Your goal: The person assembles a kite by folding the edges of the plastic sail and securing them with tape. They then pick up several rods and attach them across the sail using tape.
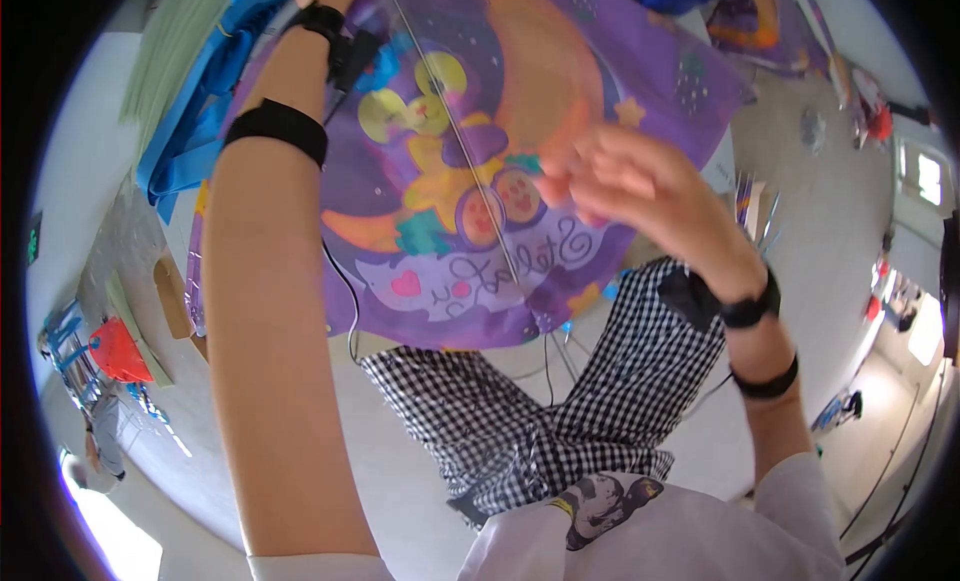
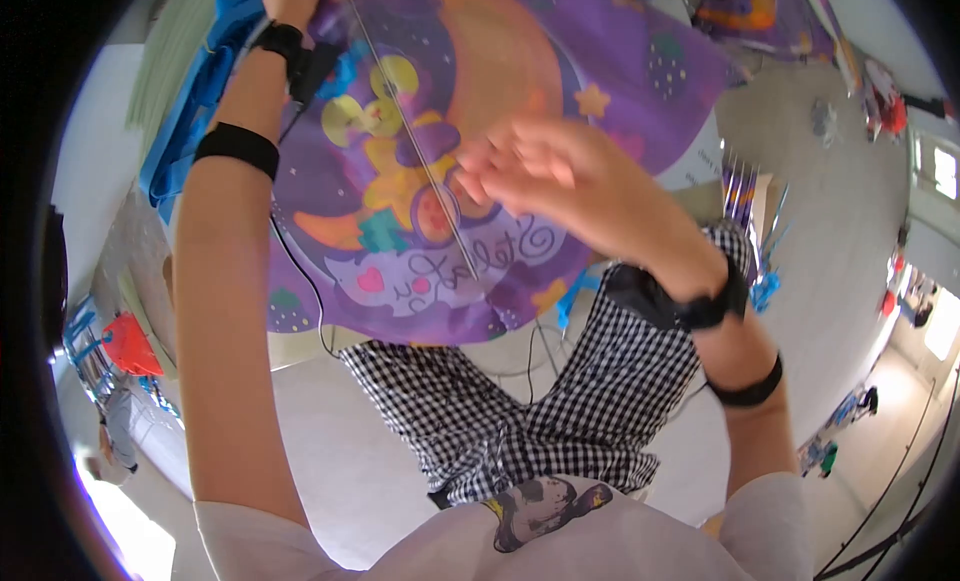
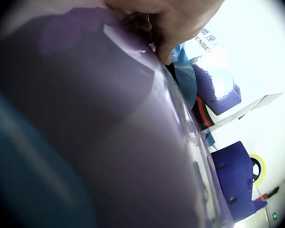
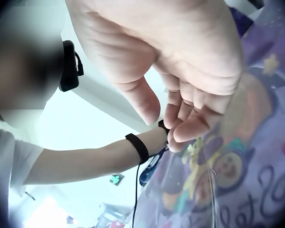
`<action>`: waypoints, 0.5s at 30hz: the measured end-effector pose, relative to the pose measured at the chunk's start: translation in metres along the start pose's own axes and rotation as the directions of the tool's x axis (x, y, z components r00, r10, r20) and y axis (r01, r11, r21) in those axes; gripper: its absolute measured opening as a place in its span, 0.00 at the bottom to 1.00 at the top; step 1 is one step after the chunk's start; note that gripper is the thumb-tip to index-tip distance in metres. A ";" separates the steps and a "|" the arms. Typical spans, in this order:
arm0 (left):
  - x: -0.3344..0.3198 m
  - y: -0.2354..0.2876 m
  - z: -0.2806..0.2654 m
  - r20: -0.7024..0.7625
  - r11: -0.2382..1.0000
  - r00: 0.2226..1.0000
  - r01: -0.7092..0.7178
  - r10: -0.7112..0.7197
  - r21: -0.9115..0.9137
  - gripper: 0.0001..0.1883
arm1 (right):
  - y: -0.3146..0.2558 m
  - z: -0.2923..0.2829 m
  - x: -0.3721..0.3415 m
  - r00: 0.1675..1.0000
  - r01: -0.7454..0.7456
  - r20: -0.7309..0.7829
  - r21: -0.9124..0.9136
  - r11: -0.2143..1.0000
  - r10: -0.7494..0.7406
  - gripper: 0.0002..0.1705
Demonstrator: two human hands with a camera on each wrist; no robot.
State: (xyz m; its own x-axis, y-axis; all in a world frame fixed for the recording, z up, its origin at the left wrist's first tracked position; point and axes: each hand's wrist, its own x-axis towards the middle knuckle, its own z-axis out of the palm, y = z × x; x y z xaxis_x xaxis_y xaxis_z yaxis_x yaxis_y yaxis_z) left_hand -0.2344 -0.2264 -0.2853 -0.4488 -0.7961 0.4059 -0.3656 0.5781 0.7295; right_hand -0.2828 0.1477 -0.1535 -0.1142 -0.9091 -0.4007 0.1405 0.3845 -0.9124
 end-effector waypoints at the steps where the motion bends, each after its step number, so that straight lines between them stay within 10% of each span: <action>1: -0.001 0.003 -0.001 -0.006 1.000 1.000 0.008 -0.008 -0.010 0.09 | -0.012 -0.011 0.026 0.996 0.034 0.087 0.002 0.999 -0.034 0.17; 9: 0.002 0.002 0.001 -0.048 0.998 0.999 0.011 -0.014 -0.057 0.09 | -0.016 -0.028 0.245 0.970 0.161 0.157 0.142 0.977 -0.183 0.19; 15: -0.001 0.008 -0.003 -0.022 0.996 0.999 0.021 -0.024 -0.089 0.09 | -0.001 -0.035 0.271 0.922 -0.114 0.384 0.395 0.911 -0.051 0.11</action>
State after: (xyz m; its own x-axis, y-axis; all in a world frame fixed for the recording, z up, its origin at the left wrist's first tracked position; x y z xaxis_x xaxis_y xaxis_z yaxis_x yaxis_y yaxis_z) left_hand -0.2343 -0.2220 -0.2782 -0.4217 -0.8133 0.4009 -0.3013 0.5427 0.7840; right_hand -0.3481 -0.0929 -0.2642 0.2648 -0.9194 -0.2910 0.5300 0.3908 -0.7526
